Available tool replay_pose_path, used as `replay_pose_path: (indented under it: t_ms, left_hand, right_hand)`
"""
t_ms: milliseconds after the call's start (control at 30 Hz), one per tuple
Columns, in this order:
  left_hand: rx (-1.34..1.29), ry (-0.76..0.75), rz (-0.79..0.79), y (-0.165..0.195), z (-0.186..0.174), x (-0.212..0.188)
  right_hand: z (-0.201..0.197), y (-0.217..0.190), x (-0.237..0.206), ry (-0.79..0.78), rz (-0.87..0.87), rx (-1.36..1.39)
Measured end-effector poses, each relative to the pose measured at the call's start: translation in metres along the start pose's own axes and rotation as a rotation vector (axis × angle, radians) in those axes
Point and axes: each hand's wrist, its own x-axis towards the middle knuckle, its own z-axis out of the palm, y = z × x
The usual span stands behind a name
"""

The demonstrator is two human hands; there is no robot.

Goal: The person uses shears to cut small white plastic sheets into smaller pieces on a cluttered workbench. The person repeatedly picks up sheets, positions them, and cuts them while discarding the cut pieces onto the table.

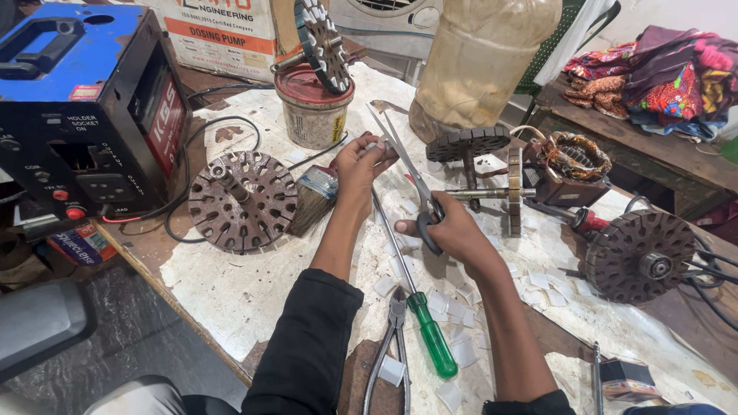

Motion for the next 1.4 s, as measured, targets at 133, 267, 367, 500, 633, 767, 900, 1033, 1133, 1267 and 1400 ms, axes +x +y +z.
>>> replay_pose_path:
  t_ms: [133,267,367,500,633,767,900,1033,1133,1267,1400]
  left_hand:
    - [0.06,0.006,-0.01,0.0,0.0,-0.001]
    - [0.09,0.03,0.028,0.0,-0.001,0.0]
    - [0.112,0.022,0.064,-0.002,-0.001,0.001]
    - [0.142,-0.005,0.09,-0.003,-0.001,0.0]
    - [0.159,-0.002,0.086,-0.001,0.0,0.0]
    - [0.212,-0.016,0.084,0.001,0.001,0.0]
    - [0.266,-0.052,0.075,0.002,0.0,-0.004]
    - [0.254,-0.069,0.054,0.004,0.001,-0.003]
    - [0.245,-0.08,0.051,0.006,0.001,-0.004]
    - [0.246,-0.081,0.037,0.005,0.001,-0.006]
    - [0.243,-0.081,-0.024,0.006,0.004,-0.005]
  right_hand:
    - [-0.009,0.005,0.001,-0.059,-0.04,0.112]
    - [-0.011,0.004,-0.001,-0.116,0.05,0.222]
    - [-0.013,0.002,-0.004,-0.15,0.045,0.277]
    - [-0.015,0.0,-0.006,-0.187,0.079,0.344]
    - [-0.016,0.0,-0.006,-0.193,0.094,0.386]
    - [-0.021,0.005,-0.008,-0.216,0.07,0.405]
    - [-0.028,0.012,-0.006,-0.238,0.057,0.419]
    - [-0.03,0.016,-0.003,-0.246,0.034,0.408]
    - [-0.03,0.018,-0.003,-0.264,0.01,0.419]
    - [-0.032,0.02,-0.001,-0.26,0.044,0.383]
    - [-0.032,0.024,-0.001,-0.208,0.055,0.324]
